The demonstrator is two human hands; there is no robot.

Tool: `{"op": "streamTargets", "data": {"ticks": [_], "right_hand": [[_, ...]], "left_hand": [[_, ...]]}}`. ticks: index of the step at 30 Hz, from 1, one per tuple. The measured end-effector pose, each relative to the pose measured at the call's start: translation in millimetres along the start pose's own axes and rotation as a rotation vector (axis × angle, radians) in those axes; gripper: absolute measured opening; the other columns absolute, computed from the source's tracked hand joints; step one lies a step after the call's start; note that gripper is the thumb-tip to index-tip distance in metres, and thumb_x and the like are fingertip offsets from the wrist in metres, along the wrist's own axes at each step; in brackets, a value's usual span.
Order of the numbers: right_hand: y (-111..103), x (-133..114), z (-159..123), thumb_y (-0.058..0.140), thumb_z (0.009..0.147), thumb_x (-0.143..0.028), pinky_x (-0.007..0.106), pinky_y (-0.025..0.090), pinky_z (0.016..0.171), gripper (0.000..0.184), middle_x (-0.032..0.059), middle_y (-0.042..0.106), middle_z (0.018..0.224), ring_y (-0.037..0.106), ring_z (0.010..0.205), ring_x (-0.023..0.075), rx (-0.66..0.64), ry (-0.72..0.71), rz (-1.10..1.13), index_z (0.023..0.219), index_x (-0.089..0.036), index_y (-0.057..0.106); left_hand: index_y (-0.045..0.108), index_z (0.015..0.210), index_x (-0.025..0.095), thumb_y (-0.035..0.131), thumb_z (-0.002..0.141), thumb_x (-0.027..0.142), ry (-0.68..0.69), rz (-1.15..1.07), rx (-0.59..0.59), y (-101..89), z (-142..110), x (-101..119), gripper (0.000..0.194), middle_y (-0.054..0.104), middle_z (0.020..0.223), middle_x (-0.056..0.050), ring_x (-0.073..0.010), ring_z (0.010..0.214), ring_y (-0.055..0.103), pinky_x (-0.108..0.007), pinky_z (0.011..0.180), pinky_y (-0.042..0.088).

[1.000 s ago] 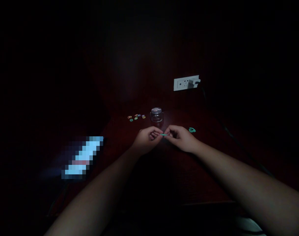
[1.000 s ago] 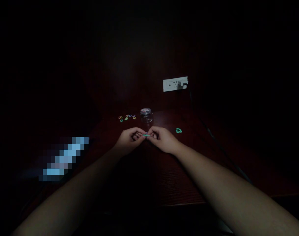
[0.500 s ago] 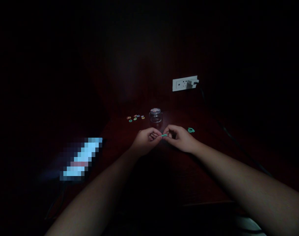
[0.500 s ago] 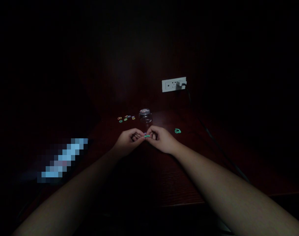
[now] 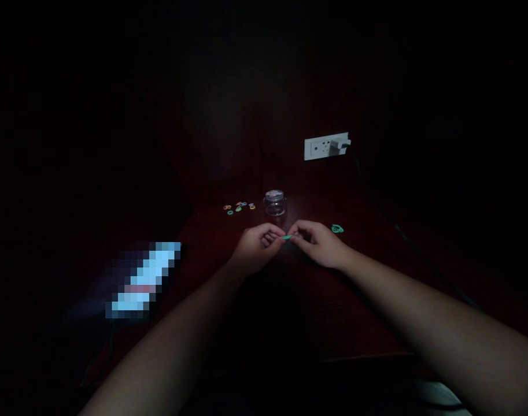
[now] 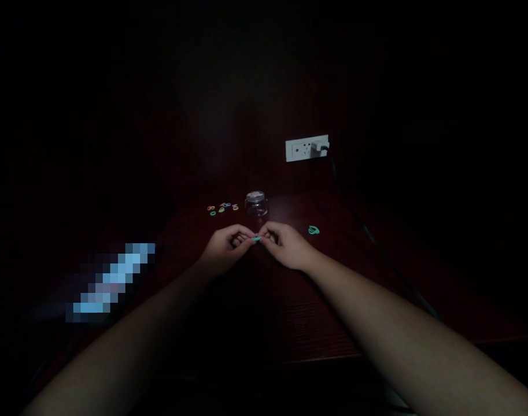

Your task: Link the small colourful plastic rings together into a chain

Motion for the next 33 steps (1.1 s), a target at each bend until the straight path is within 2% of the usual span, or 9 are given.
{"op": "streamTargets", "data": {"ticks": [9,20,26,33], "right_hand": [[0.3,2.2,0.2,0.050,0.077,-0.024,0.022,0.036,0.055,0.012,0.0005,0.054,0.065,0.045,0.058,0.0103,0.005,0.006,0.002,0.078,-0.014,0.057],[1.2,0.2,-0.4,0.051,0.077,-0.025,0.022,0.035,0.052,0.013,0.0000,0.052,0.061,0.043,0.056,0.0101,-0.016,0.016,0.018,0.076,-0.014,0.057],[2.4,0.6,-0.5,0.052,0.076,-0.028,0.021,0.033,0.050,0.015,-0.0012,0.050,0.060,0.041,0.053,0.0090,-0.022,0.034,0.058,0.076,-0.014,0.056],[3.7,1.6,-0.5,0.054,0.076,-0.031,0.021,0.033,0.049,0.018,-0.0017,0.048,0.059,0.040,0.052,0.0084,-0.029,0.047,0.097,0.077,-0.013,0.056]], "left_hand": [[0.062,0.086,0.011,0.057,0.073,0.023,0.002,-0.007,-0.012,0.3,0.6,-1.0,0.019,0.059,0.068,-0.001,-0.0052,0.053,0.046,-0.016,0.051,0.038],[0.061,0.081,0.012,0.057,0.074,0.028,-0.031,0.016,-0.014,-0.1,-0.7,1.5,0.018,0.058,0.066,-0.001,-0.0056,0.054,0.046,-0.017,0.051,0.039],[0.060,0.086,0.013,0.059,0.072,0.026,-0.009,-0.007,-0.041,1.6,-1.3,2.2,0.019,0.057,0.069,-0.001,-0.0062,0.057,0.047,-0.017,0.052,0.038],[0.060,0.081,0.012,0.059,0.073,0.029,-0.018,0.006,-0.033,0.5,-0.5,3.4,0.019,0.058,0.068,0.000,-0.0058,0.056,0.047,-0.017,0.053,0.039]]}}
Point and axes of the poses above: each hand's wrist, its own z-axis towards the middle knuckle, its own y-axis out of the palm, x = y × z, the point moved 5 cm from there along z, towards the middle knuckle
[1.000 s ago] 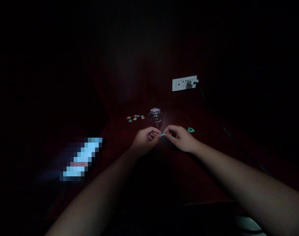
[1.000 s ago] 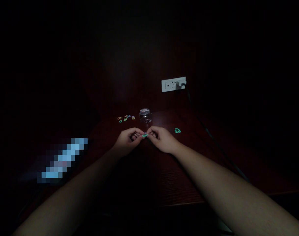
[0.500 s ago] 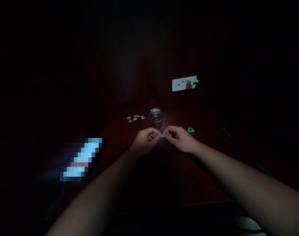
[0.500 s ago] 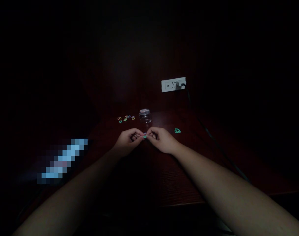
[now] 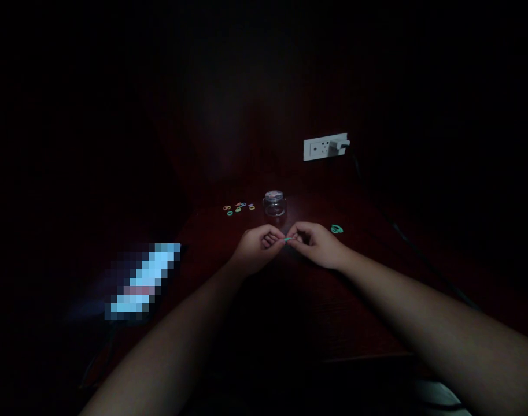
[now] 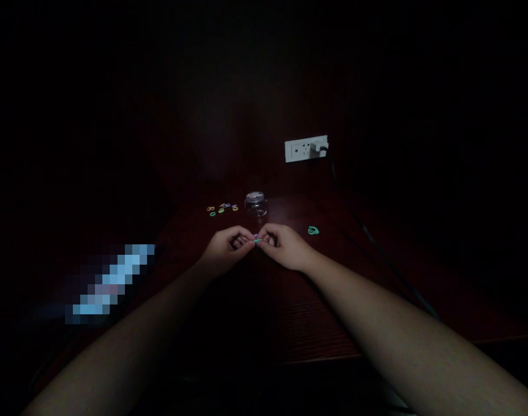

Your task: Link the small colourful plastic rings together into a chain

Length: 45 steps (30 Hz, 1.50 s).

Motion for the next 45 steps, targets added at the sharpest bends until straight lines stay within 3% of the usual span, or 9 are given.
{"op": "streamTargets", "data": {"ticks": [21,29,45], "right_hand": [[-2.0,0.3,0.5,0.054,0.074,-0.025,0.021,0.034,0.049,0.011,-0.0016,0.048,0.059,0.041,0.053,0.0087,0.032,-0.017,-0.006,0.076,-0.014,0.055],[-3.5,1.2,1.1,0.054,0.075,-0.026,0.021,0.033,0.048,0.011,-0.0018,0.048,0.059,0.040,0.053,0.0085,0.043,-0.026,-0.025,0.077,-0.015,0.055],[-3.8,2.7,1.8,0.054,0.074,-0.029,0.022,0.034,0.049,0.014,-0.0016,0.049,0.061,0.041,0.052,0.0085,0.061,0.012,-0.030,0.076,-0.015,0.053]], "left_hand": [[0.056,0.074,0.012,0.062,0.070,0.033,-0.027,-0.008,0.004,-0.5,0.2,-1.7,0.023,0.054,0.062,0.001,-0.0049,0.053,0.043,-0.017,0.049,0.037],[0.061,0.089,0.012,0.059,0.073,0.027,0.018,-0.006,-0.004,0.5,0.1,-1.0,0.022,0.060,0.073,-0.003,-0.0076,0.060,0.051,-0.019,0.054,0.040],[0.061,0.080,0.013,0.062,0.071,0.032,-0.026,-0.011,0.016,-0.7,1.0,-5.7,0.022,0.060,0.067,-0.002,-0.0071,0.057,0.050,-0.018,0.053,0.041]]}}
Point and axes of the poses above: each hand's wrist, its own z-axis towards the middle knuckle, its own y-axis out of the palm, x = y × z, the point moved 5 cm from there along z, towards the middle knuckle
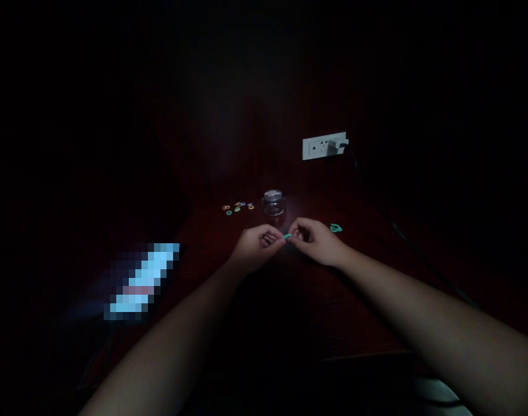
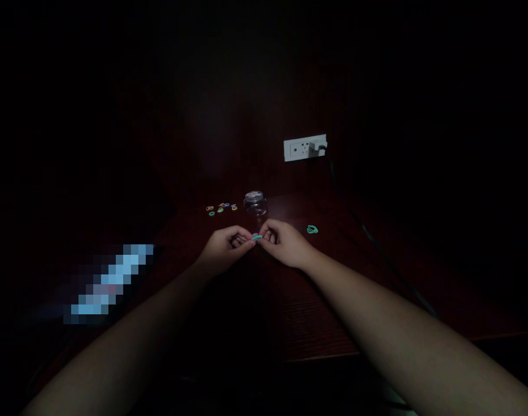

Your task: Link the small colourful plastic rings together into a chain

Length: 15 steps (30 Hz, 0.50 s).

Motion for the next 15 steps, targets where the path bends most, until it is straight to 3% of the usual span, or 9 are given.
{"op": "streamTargets", "data": {"ticks": [15], "right_hand": [[0.5,0.3,-0.1,0.052,0.076,-0.030,0.021,0.033,0.050,0.016,-0.0019,0.048,0.059,0.041,0.053,0.0089,-0.016,-0.005,-0.033,0.073,-0.014,0.054]], "left_hand": [[0.058,0.088,0.013,0.056,0.075,0.026,0.031,-0.003,-0.035,2.0,-1.5,-0.3,0.018,0.059,0.074,-0.002,-0.0059,0.059,0.049,-0.016,0.053,0.038]]}}
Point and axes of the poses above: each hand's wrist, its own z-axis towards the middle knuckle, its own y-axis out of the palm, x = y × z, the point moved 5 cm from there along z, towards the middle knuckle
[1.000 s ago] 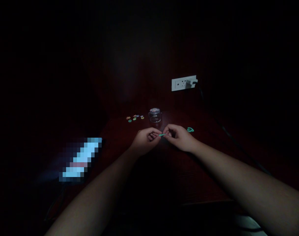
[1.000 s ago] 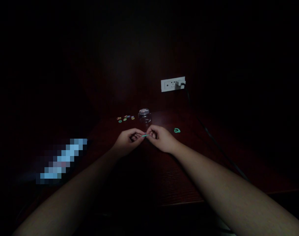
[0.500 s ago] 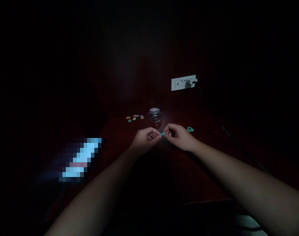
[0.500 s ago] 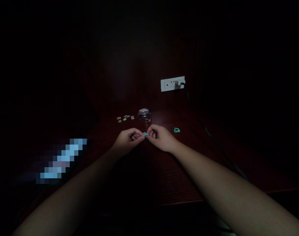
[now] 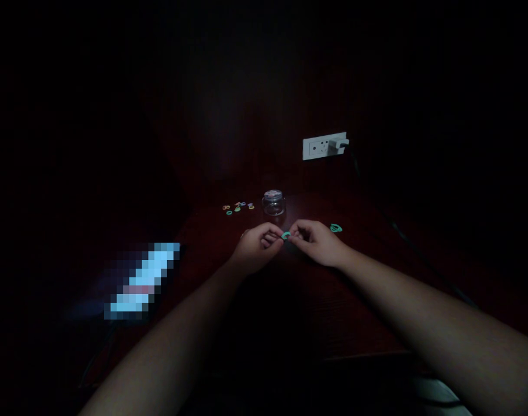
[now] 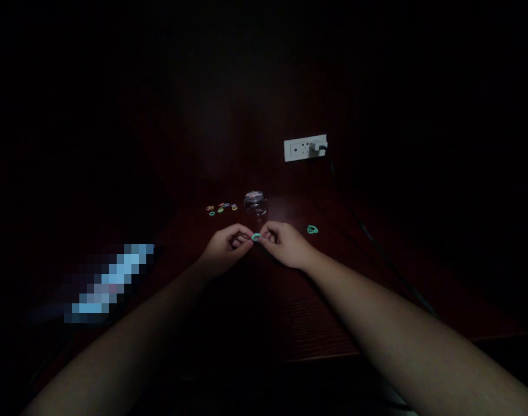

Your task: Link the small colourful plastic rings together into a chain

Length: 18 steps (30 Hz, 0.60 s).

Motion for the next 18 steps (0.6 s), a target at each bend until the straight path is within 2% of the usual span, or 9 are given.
{"op": "streamTargets", "data": {"ticks": [5,18], "right_hand": [[0.4,-0.7,-0.2,0.051,0.077,-0.032,0.022,0.033,0.052,0.019,-0.0015,0.049,0.059,0.041,0.054,0.0093,-0.012,-0.008,-0.034,0.071,-0.014,0.054],[4.0,2.3,-1.1,0.046,0.080,-0.032,0.021,0.030,0.050,0.022,-0.0028,0.044,0.056,0.038,0.052,0.0090,-0.093,0.015,0.016,0.068,-0.015,0.051]], "left_hand": [[0.060,0.085,0.013,0.057,0.074,0.028,-0.005,0.019,0.009,-0.4,0.2,2.1,0.019,0.057,0.069,0.000,-0.0052,0.055,0.046,-0.015,0.051,0.037],[0.056,0.085,0.013,0.057,0.075,0.028,0.004,-0.030,0.027,0.4,2.4,-2.0,0.018,0.054,0.070,0.000,-0.0057,0.059,0.047,-0.016,0.052,0.037]]}}
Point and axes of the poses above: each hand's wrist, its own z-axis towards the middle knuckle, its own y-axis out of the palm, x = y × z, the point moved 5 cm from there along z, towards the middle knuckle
